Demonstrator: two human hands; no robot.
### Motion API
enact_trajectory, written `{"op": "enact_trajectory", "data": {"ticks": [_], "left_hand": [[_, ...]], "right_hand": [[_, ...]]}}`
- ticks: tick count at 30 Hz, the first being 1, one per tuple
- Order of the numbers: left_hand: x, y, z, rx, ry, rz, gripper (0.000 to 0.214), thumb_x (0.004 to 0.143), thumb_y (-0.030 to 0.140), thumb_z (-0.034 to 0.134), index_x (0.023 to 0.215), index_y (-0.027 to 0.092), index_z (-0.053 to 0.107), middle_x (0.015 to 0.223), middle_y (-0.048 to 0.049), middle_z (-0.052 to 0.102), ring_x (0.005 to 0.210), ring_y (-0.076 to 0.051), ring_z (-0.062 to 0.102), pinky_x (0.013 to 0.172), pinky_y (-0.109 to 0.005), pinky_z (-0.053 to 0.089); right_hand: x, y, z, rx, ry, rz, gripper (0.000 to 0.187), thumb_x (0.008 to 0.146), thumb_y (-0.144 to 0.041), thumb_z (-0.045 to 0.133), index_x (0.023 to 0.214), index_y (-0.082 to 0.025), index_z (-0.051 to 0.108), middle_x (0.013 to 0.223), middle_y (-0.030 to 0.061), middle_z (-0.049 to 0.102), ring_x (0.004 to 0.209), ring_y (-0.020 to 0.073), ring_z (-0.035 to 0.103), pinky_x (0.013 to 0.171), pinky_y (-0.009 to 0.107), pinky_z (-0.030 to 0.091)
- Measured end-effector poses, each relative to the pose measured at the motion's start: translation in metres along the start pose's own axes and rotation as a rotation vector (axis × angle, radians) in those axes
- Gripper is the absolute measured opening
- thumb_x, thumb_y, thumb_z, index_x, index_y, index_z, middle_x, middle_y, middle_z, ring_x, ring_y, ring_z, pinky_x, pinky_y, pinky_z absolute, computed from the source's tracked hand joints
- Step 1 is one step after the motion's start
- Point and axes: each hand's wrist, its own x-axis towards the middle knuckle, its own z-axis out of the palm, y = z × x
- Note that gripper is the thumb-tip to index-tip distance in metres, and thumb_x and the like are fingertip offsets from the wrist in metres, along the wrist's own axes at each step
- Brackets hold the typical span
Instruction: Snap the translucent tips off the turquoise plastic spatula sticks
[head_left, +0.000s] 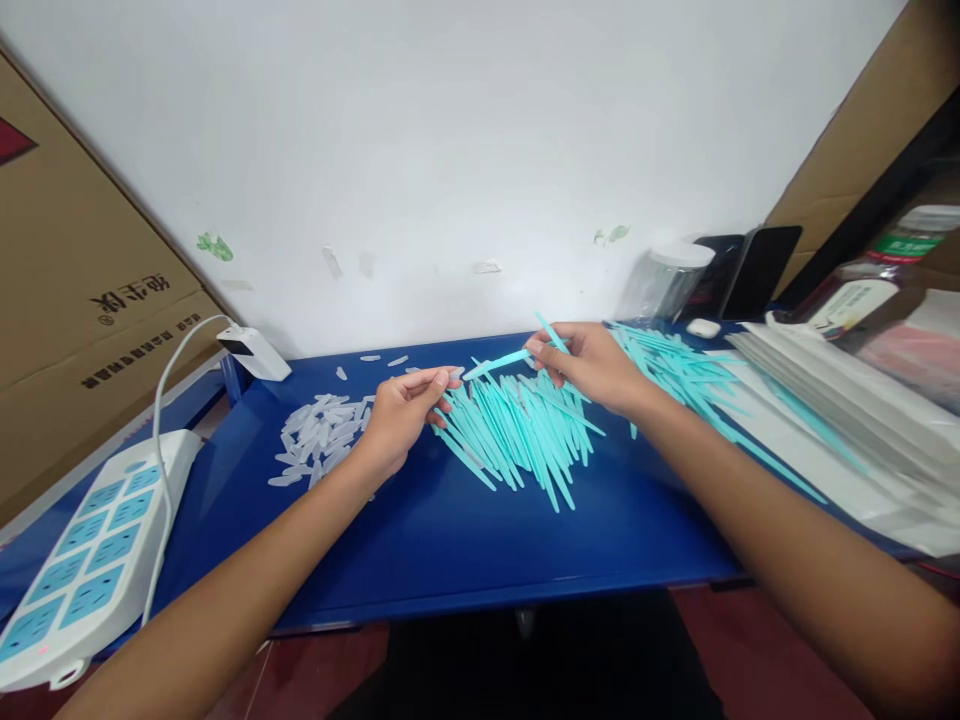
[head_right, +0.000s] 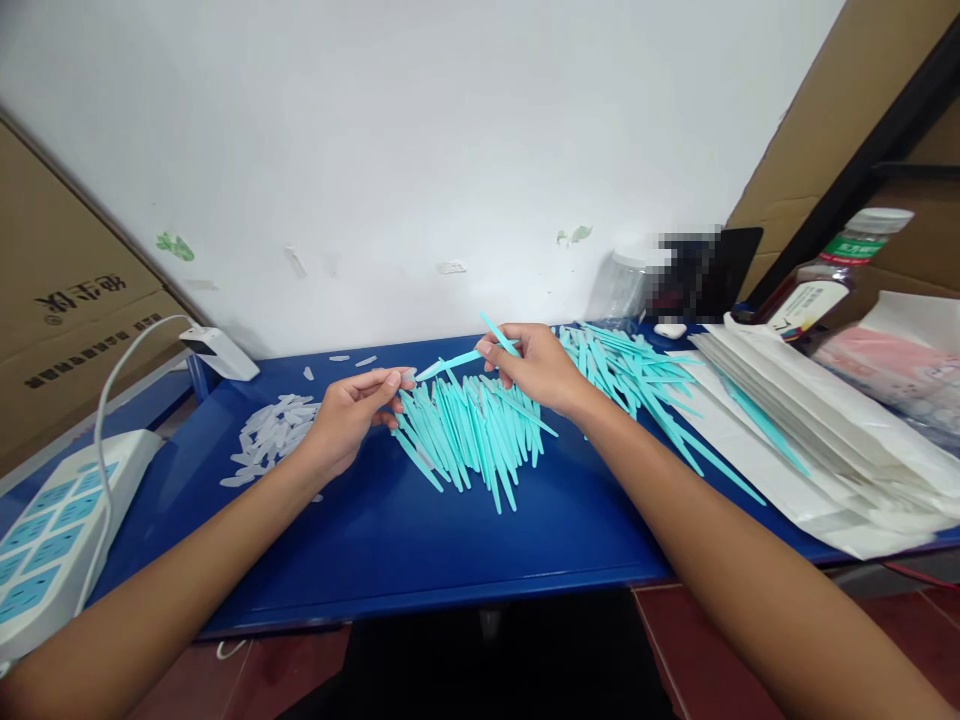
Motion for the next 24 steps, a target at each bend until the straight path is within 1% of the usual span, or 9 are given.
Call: {"op": "enact_trajectory", "data": {"ticks": [3,6,8,11,14,21,24], "left_hand": [[-0.0005,-0.0010,0.0006,0.008,-0.056,0.025,0.046,0.085,0.052,0.081,0.116,0.017,0.081,0.106,-0.0120,0.077,0.071,-0.013,0.061,0.056,-0.025,0.055],[0.0002,-0.0031,0.0002,0.015,-0.070,0.038,0.044,0.086,0.051,0.081,0.114,0.016,0.082,0.104,-0.0123,0.078,0.070,-0.014,0.061,0.055,-0.025,0.055],[0.0007,-0.0036,-0.0004,0.020,-0.055,0.040,0.042,0.086,0.050,0.082,0.112,0.017,0.082,0.105,-0.0124,0.078,0.069,-0.014,0.061,0.055,-0.025,0.055],[0.0010,-0.0028,-0.0010,0.026,-0.014,0.048,0.043,0.086,0.051,0.081,0.112,0.017,0.082,0.106,-0.0124,0.078,0.070,-0.013,0.062,0.055,-0.024,0.055],[0.0008,-0.0020,-0.0011,0.034,0.017,0.046,0.045,0.086,0.052,0.081,0.113,0.017,0.082,0.107,-0.0128,0.079,0.070,-0.014,0.062,0.054,-0.024,0.054],[0.0013,-0.0020,-0.0006,0.008,0.055,0.036,0.048,0.084,0.053,0.082,0.115,0.017,0.081,0.111,-0.0135,0.079,0.067,-0.012,0.061,0.052,-0.024,0.053],[0.0013,-0.0019,-0.0004,0.007,0.059,0.037,0.048,0.084,0.053,0.083,0.114,0.016,0.081,0.110,-0.0136,0.079,0.066,-0.012,0.061,0.052,-0.024,0.053]], "right_hand": [[-0.0017,-0.0010,0.0025,0.018,0.009,0.005,0.041,0.091,-0.057,0.073,0.087,-0.017,0.070,0.078,0.0044,0.070,0.051,0.0105,0.053,0.050,0.028,0.038],[-0.0031,-0.0029,0.0037,0.033,0.005,0.012,0.038,0.092,-0.055,0.073,0.087,-0.017,0.070,0.076,0.0037,0.069,0.051,0.0104,0.052,0.050,0.027,0.038],[-0.0030,-0.0032,0.0034,0.043,0.016,0.015,0.035,0.093,-0.051,0.072,0.089,-0.017,0.071,0.077,0.0038,0.069,0.051,0.0104,0.053,0.049,0.027,0.038],[-0.0021,-0.0025,0.0021,0.065,0.064,0.022,0.031,0.094,-0.047,0.072,0.094,-0.016,0.071,0.077,0.0033,0.068,0.050,0.0099,0.052,0.050,0.027,0.040],[-0.0016,-0.0027,0.0013,0.081,0.087,0.021,0.028,0.095,-0.045,0.072,0.094,-0.017,0.070,0.077,0.0024,0.066,0.050,0.0097,0.051,0.050,0.026,0.041],[-0.0028,-0.0066,0.0036,0.070,0.098,0.036,0.029,0.094,-0.045,0.072,0.091,-0.017,0.070,0.074,0.0018,0.064,0.051,0.0097,0.050,0.050,0.026,0.040],[-0.0033,-0.0077,0.0043,0.091,0.106,0.031,0.032,0.092,-0.048,0.074,0.091,-0.017,0.070,0.074,0.0016,0.064,0.051,0.0097,0.050,0.050,0.027,0.040]]}}
